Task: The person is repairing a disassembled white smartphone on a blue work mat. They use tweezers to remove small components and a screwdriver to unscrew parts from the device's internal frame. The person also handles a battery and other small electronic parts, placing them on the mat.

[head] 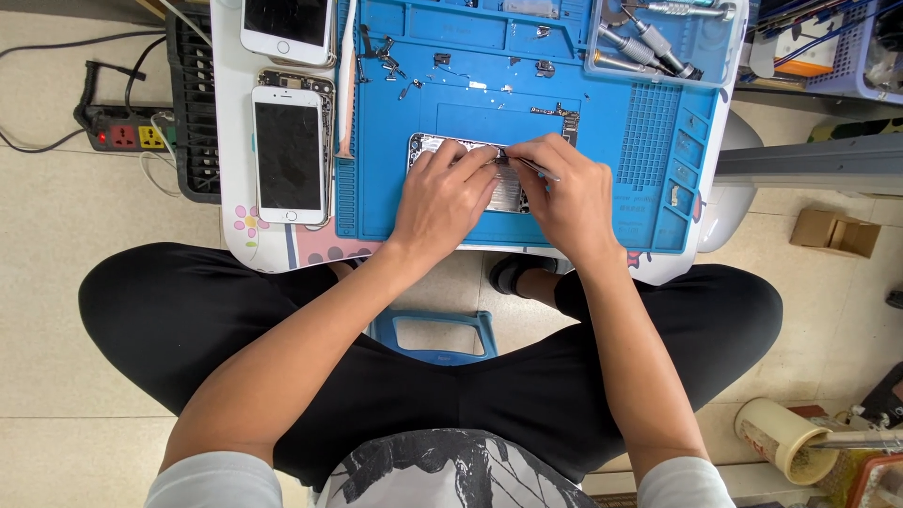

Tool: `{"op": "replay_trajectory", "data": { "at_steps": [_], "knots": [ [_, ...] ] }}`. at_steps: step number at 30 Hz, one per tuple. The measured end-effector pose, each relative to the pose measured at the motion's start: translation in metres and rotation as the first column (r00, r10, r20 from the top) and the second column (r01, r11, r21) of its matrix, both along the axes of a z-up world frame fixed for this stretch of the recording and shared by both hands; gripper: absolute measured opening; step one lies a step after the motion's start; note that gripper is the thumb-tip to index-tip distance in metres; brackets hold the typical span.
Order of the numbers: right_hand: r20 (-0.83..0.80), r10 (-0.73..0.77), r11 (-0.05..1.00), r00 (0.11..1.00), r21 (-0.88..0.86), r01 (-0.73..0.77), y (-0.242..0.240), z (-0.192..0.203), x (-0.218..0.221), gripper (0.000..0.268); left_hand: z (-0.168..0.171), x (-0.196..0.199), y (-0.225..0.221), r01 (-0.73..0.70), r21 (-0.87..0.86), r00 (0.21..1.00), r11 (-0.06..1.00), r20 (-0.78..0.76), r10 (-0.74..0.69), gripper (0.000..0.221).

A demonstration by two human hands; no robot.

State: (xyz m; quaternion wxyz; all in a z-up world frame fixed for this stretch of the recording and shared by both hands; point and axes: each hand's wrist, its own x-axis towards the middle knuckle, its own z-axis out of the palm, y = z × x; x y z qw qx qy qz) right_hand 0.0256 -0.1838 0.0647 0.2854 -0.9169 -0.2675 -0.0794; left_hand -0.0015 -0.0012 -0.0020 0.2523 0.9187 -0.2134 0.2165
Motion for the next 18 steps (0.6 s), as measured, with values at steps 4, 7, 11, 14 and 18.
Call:
{"op": "replay_trajectory", "data": {
  "at_steps": [4,7,11,14,18],
  "knots": [
    [-0.01,-0.01,1.0,1.0,0.015,0.01,0.0,0.003,-0.0006,0.01,0.0013,-0.0009,-0.0003,0.015,-0.022,1.0,1.0,-0.011,-0.016,0.011],
    [-0.023,-0.025,0.999,0.999,0.039,0.026,-0.0001,0.0035,0.0005,0.009,0.0027,-0.0016,-0.0004,0.01,-0.004,1.0,1.0,-0.008,-0.01,0.011],
    [-0.046,-0.019,0.997,0.999,0.076,0.022,-0.0019,0.004,0.0007,0.009,0.0057,-0.0047,-0.002,-0.012,0.039,1.0,0.999,0.021,0.011,0.009],
    [-0.058,-0.016,0.995,0.998,0.097,0.021,-0.0038,0.0032,0.0009,0.011,0.007,-0.0054,-0.0029,-0.017,0.034,1.0,0.999,0.013,0.016,0.009],
    [-0.057,-0.001,0.996,0.998,0.087,0.006,-0.0035,0.0038,0.0009,0.012,0.0051,-0.006,-0.0027,-0.018,0.031,1.0,0.999,0.009,0.018,0.009]
  ]
}}
